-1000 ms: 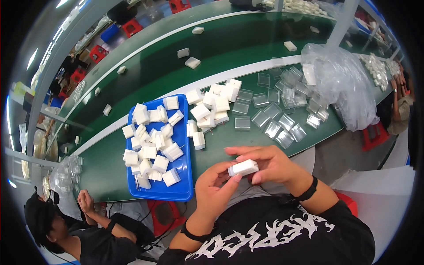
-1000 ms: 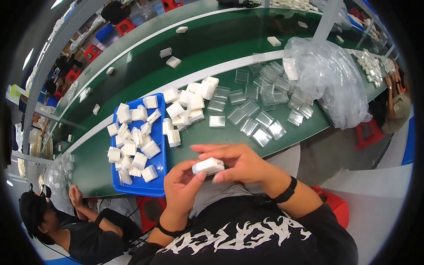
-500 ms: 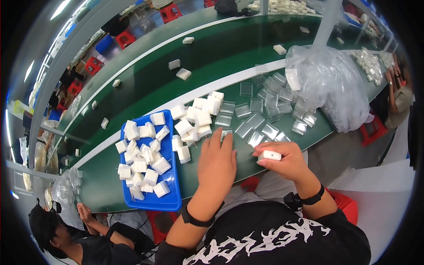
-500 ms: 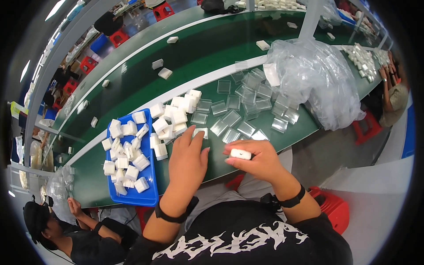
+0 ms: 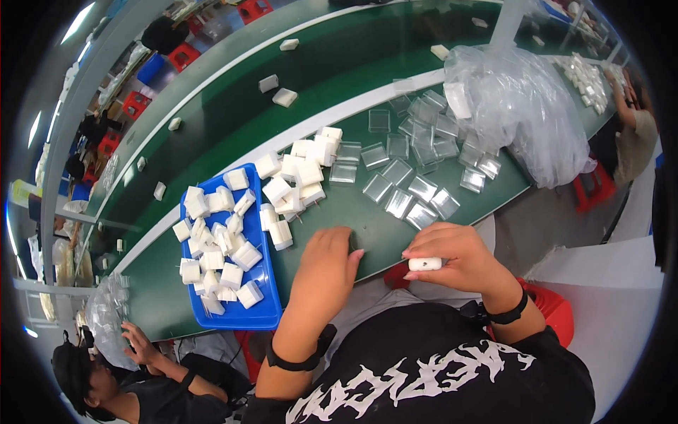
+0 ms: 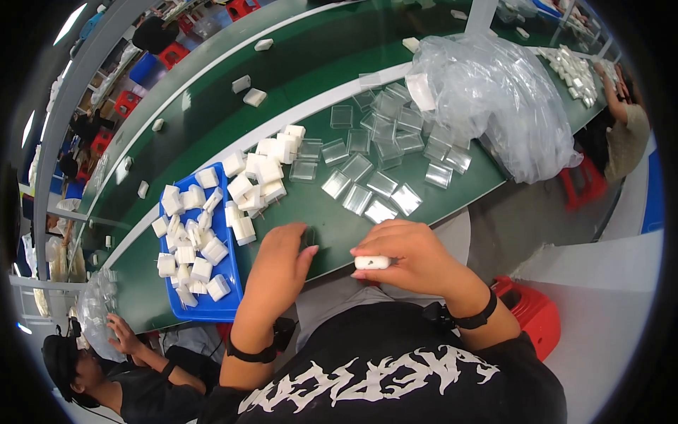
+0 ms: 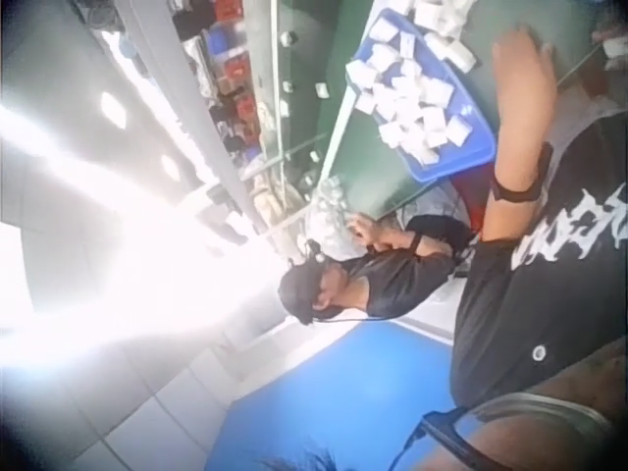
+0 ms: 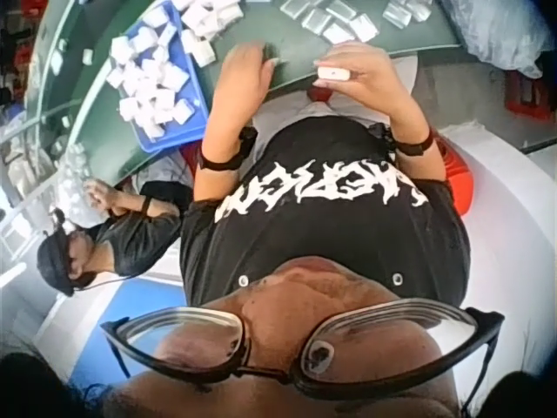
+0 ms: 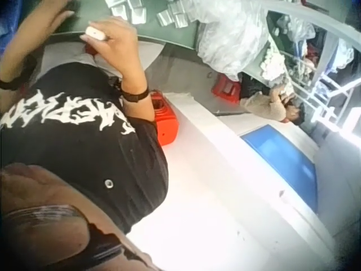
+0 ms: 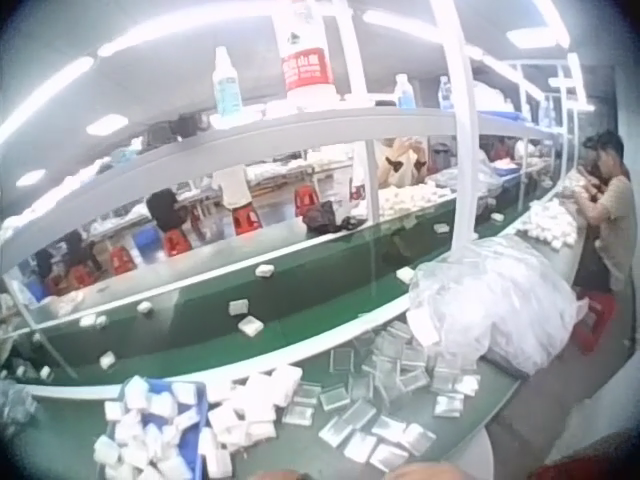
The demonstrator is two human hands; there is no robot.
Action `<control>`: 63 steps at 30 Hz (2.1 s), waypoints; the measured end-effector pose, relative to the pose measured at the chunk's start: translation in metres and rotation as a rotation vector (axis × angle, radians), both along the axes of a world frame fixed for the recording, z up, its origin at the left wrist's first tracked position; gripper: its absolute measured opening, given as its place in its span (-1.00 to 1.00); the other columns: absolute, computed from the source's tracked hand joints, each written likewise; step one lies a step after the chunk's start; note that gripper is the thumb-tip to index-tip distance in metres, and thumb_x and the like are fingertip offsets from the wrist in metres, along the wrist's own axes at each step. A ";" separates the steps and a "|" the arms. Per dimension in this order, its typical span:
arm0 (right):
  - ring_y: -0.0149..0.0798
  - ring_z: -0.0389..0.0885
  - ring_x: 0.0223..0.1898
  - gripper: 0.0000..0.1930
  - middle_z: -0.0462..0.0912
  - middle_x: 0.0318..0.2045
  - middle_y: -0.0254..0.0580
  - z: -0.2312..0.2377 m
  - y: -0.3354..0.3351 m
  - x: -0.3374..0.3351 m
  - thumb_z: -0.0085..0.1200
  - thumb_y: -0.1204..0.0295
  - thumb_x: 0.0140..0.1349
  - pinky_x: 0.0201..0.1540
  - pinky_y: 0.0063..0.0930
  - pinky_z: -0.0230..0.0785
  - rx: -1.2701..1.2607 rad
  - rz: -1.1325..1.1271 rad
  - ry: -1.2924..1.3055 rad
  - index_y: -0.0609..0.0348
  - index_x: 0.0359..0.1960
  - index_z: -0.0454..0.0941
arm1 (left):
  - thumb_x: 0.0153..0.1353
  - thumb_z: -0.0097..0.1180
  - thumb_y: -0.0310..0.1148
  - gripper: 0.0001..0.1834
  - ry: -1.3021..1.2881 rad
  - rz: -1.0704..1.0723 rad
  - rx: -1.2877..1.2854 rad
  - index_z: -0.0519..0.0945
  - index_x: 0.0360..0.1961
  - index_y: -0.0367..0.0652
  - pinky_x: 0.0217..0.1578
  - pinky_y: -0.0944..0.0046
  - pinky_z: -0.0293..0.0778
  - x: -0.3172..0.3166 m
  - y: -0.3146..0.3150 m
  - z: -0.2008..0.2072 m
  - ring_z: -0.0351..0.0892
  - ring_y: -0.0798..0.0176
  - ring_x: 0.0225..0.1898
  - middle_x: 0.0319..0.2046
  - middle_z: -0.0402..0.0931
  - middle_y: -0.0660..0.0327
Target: Placing small white rectangular components into clear plastic cases at an assembly line.
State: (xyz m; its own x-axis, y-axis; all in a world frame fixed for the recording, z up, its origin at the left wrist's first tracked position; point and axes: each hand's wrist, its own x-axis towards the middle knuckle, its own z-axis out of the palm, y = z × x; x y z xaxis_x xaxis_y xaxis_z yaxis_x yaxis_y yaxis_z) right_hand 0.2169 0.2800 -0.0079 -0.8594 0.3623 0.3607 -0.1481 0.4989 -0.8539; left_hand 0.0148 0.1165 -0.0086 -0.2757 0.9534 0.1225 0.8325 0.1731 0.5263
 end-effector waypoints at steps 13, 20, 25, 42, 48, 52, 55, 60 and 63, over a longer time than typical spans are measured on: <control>-0.27 0.66 -0.25 -0.87 0.70 -0.37 -0.41 0.033 -0.037 -0.048 0.40 0.38 0.15 0.10 -0.17 0.48 0.386 0.148 0.092 0.06 -0.31 0.71 | 0.26 0.21 -0.59 -0.48 -1.394 -0.079 0.100 0.34 0.21 -0.28 0.08 0.25 0.38 0.002 -0.071 0.021 0.46 0.33 0.04 0.04 0.52 0.07; -0.36 0.69 -0.13 -0.74 0.74 -0.20 -0.45 0.049 -0.056 -0.067 0.44 0.37 0.08 0.12 -0.13 0.48 0.548 0.284 -0.015 0.03 -0.17 0.75 | 0.25 0.22 -0.61 -0.43 -1.377 -0.102 0.193 0.20 0.19 -0.23 0.01 0.30 0.40 -0.005 -0.093 0.013 0.49 0.33 -0.01 0.04 0.52 0.04; -0.35 0.69 -0.12 -0.74 0.73 -0.21 -0.42 0.054 -0.070 -0.079 0.42 0.36 0.10 0.11 -0.13 0.48 0.675 0.303 -0.068 0.07 -0.16 0.73 | 0.24 0.22 -0.64 -0.45 -1.416 -0.098 0.280 0.18 0.13 -0.22 0.02 0.27 0.47 -0.007 -0.099 0.005 0.54 0.30 0.02 0.04 0.48 0.04; -0.10 0.73 -0.14 -0.72 0.72 -0.26 -0.06 0.040 -0.114 -0.104 0.16 0.43 -0.01 0.18 -0.18 0.51 1.035 0.212 -0.110 0.33 -0.26 0.67 | -0.04 0.50 -0.44 -0.35 -0.718 0.121 0.449 0.33 -0.01 -0.24 -0.34 0.25 0.50 0.001 -0.113 -0.033 0.53 0.17 -0.36 -0.10 0.41 0.10; -0.14 0.74 -0.07 -0.73 0.73 -0.17 -0.23 0.042 -0.107 -0.101 0.32 0.47 0.07 0.08 -0.17 0.58 0.504 0.303 -0.002 0.20 -0.16 0.70 | -0.02 0.43 -0.50 -0.37 -0.920 0.157 0.556 0.29 0.00 -0.21 -0.35 0.33 0.43 0.002 -0.119 -0.036 0.46 0.35 -0.35 -0.20 0.42 0.15; -0.21 0.75 -0.06 -0.80 0.74 -0.14 -0.27 0.047 -0.101 -0.097 0.36 0.48 0.10 0.05 -0.17 0.59 0.521 0.358 0.025 0.15 -0.20 0.72 | -0.01 0.40 -0.53 -0.36 -1.043 0.068 0.519 0.25 0.03 -0.20 -0.32 0.38 0.41 -0.001 -0.120 -0.028 0.43 0.42 -0.33 -0.22 0.44 0.18; -0.22 0.76 -0.07 -0.84 0.77 -0.14 -0.27 0.047 -0.098 -0.097 0.35 0.48 0.10 0.03 -0.18 0.59 0.565 0.385 0.043 0.14 -0.26 0.72 | 0.00 0.38 -0.54 -0.35 -1.070 0.007 0.532 0.23 0.04 -0.20 -0.30 0.39 0.41 -0.002 -0.120 -0.030 0.42 0.43 -0.31 -0.19 0.45 0.18; -0.18 0.73 -0.09 -0.82 0.73 -0.15 -0.23 0.046 -0.098 -0.095 0.31 0.49 0.09 0.00 -0.23 0.61 0.602 0.406 0.030 0.17 -0.23 0.73 | 0.04 0.35 -0.55 -0.36 -1.135 -0.058 0.485 0.22 0.06 -0.20 -0.23 0.39 0.44 -0.003 -0.122 -0.028 0.45 0.44 -0.25 -0.12 0.45 0.15; -0.13 0.72 -0.11 -0.79 0.71 -0.17 -0.19 0.044 -0.101 -0.095 0.29 0.48 0.08 -0.07 -0.28 0.62 0.592 0.393 0.037 0.18 -0.21 0.72 | 0.07 0.32 -0.57 -0.39 -1.277 -0.044 0.485 0.21 0.06 -0.20 -0.15 0.38 0.48 -0.002 -0.122 -0.028 0.46 0.45 -0.18 -0.08 0.44 0.12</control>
State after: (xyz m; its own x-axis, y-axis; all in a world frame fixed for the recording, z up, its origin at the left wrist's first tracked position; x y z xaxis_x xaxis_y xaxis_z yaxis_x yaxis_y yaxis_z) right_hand 0.1220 0.1793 0.0364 -0.8698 -0.2379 0.4324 -0.4358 0.7814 -0.4467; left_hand 0.0129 -0.0051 -0.0366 -0.4191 0.8987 0.1291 -0.2748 -0.2610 0.9254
